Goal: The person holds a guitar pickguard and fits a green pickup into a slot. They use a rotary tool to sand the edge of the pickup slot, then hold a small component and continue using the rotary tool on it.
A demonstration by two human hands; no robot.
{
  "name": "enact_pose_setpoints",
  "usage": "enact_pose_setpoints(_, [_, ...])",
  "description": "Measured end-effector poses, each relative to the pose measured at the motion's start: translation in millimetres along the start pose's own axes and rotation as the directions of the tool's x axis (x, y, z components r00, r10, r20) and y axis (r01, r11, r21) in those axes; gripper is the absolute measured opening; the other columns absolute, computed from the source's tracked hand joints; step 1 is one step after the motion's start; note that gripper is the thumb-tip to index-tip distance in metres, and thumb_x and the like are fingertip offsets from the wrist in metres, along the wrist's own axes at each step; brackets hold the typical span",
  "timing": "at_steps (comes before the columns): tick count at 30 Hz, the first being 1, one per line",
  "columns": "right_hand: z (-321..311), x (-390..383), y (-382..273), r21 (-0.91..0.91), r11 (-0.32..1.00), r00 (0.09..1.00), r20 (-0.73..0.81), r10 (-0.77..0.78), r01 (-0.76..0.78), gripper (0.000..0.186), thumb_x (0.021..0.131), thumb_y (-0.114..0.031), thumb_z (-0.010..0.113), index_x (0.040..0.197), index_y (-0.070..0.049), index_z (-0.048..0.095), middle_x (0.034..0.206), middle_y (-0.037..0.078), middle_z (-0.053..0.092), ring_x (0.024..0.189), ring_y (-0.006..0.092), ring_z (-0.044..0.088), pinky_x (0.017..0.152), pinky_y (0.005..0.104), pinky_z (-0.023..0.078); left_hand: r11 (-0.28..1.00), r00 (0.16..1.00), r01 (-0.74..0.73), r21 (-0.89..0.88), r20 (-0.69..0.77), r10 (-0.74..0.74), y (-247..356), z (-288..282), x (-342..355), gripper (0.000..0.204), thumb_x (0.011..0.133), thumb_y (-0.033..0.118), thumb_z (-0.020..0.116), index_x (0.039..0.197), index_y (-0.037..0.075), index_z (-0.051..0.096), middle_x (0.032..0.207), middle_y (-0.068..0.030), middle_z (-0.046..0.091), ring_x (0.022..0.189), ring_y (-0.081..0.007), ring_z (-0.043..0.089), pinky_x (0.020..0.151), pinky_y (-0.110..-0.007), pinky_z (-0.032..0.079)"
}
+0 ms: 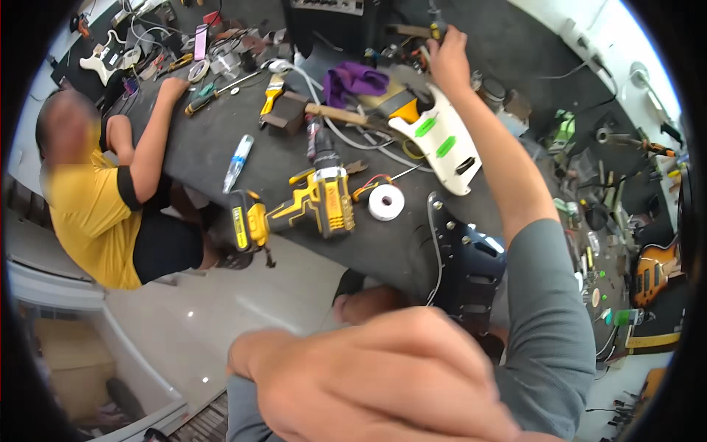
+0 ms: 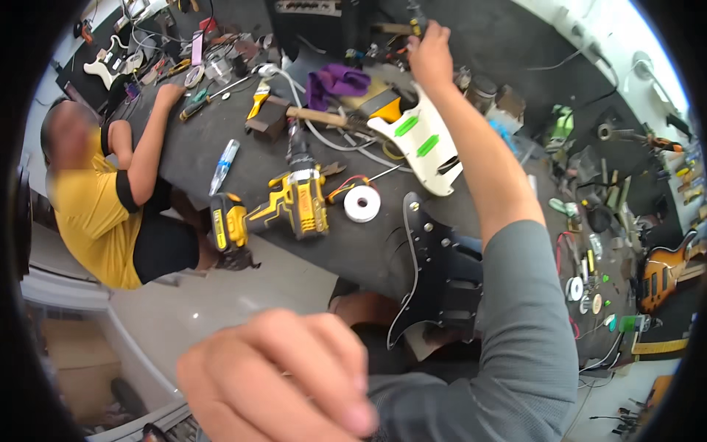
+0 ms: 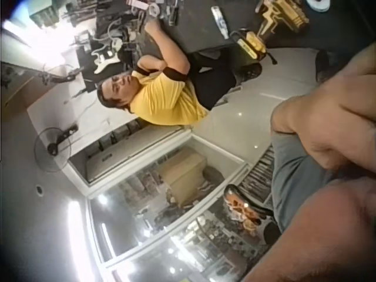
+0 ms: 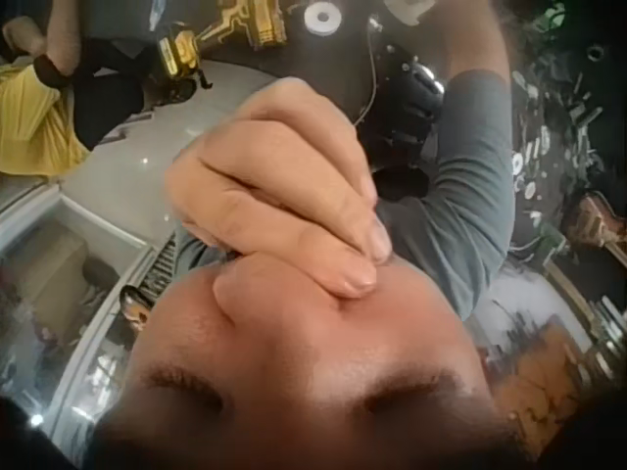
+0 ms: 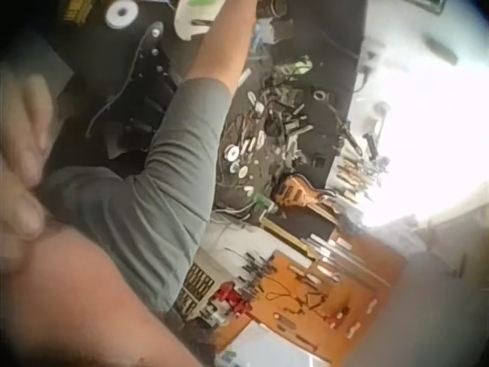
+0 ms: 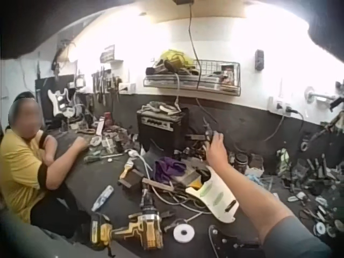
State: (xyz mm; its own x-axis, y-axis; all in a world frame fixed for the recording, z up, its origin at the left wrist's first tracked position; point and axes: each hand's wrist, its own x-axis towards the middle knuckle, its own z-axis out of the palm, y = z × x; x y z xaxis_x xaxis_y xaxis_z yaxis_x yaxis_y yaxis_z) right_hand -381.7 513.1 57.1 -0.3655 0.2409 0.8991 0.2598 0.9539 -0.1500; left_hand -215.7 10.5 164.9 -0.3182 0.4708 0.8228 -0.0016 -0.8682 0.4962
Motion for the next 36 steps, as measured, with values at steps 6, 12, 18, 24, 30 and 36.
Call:
enact_pose_setpoints(6, [-107.6, -4.1, -58.4, -0.027, 0.982, 0.946, 0.274, -0.17, 0.184, 0.052, 0.101, -0.031, 0.073, 0.146, -0.011, 0.056, 0.126, 0.024, 0.063, 0.111, 0.0475, 0.069, 0.095, 0.0543, 0.059, 0.958, 0.886, -0.006, 0.286, -0.443, 0.138, -26.9, -26.1, -75.1, 0.006, 0.101, 0.007, 0.065, 0.103, 0.013, 0.063, 0.099, -0.0072, 0.058, 0.087, -0.0214, 0.052, 0.076, -0.038, 0.046])
enact_pose_setpoints(12, [-307.9, -81.0, -202.2, 0.302, 0.951, 0.942, 0.295, -0.16, 0.066, 0.053, 0.1, -0.022, 0.075, 0.144, -0.001, 0.053, 0.13, 0.027, 0.064, 0.113, 0.0498, 0.068, 0.094, 0.0511, 0.057, 0.954, 0.828, 0.294, -0.052, -0.485, -0.281, -63.9, 20.9, -87.2, 0.063, 0.112, 0.027, 0.053, 0.166, -0.003, 0.038, 0.164, -0.0277, 0.048, 0.152, -0.0385, 0.049, 0.123, -0.057, 0.043])
enact_pose_setpoints(18, [-560.3, -227.2, -277.7, 0.255, 0.959, 0.78, 0.622, -0.066, -0.122, 0.062, 0.087, -0.004, 0.08, 0.142, -0.001, 0.053, 0.128, 0.017, 0.067, 0.112, 0.0417, 0.068, 0.101, 0.0561, 0.052, 0.869, 0.935, 0.271, -0.414, -0.101, -0.34, -103.1, 171.3, -188.4, 0.056, 0.112, 0.031, 0.067, 0.151, -0.002, 0.044, 0.152, -0.0232, 0.057, 0.144, -0.0316, 0.055, 0.122, -0.047, 0.041])
enact_pose_setpoints(24, [-753.0, -302.0, -269.3, -0.307, 0.553, 0.132, 0.776, 0.616, -0.775, 0.03, 0.108, -0.023, 0.06, 0.13, -0.004, 0.068, 0.122, 0.018, 0.073, 0.117, 0.0356, 0.07, 0.101, 0.0463, 0.054, 0.862, 0.486, 0.272, 0.427, 0.712, -0.506, -98.7, 228.8, -241.7, 0.048, 0.095, 0.02, 0.08, 0.136, 0.003, 0.061, 0.114, -0.0147, 0.07, 0.109, -0.0331, 0.07, 0.093, -0.045, 0.056])
enact_pose_setpoints(30, [-804.1, -442.6, -234.7, -0.252, 0.236, -0.177, 0.938, 0.297, -0.939, 0.05, 0.12, -0.039, 0.042, 0.12, 0.003, 0.069, 0.105, 0.014, 0.078, 0.099, 0.0233, 0.077, 0.094, 0.0403, 0.06, 0.913, 0.18, -0.229, 0.337, 0.937, -0.301, -118.8, 314.2, -242.2, 0.051, 0.088, 0.038, 0.084, 0.123, 0.007, 0.067, 0.095, -0.0129, 0.063, 0.091, -0.0348, 0.068, 0.078, -0.047, 0.055])
enact_pose_setpoints(36, [-848.2, -526.9, -224.8, -0.017, -0.406, -0.094, 0.981, 0.172, -0.914, 0.052, 0.12, -0.037, 0.041, 0.133, 0.005, 0.069, 0.111, 0.015, 0.077, 0.097, 0.0229, 0.072, 0.095, 0.0379, 0.057, 0.852, -0.063, -0.52, -0.058, 0.998, 0.03, -148.6, 393.4, -245.9, 0.053, 0.08, 0.039, 0.086, 0.12, 0.007, 0.068, 0.085, -0.0077, 0.058, 0.079, -0.0275, 0.063, 0.066, -0.042, 0.051])
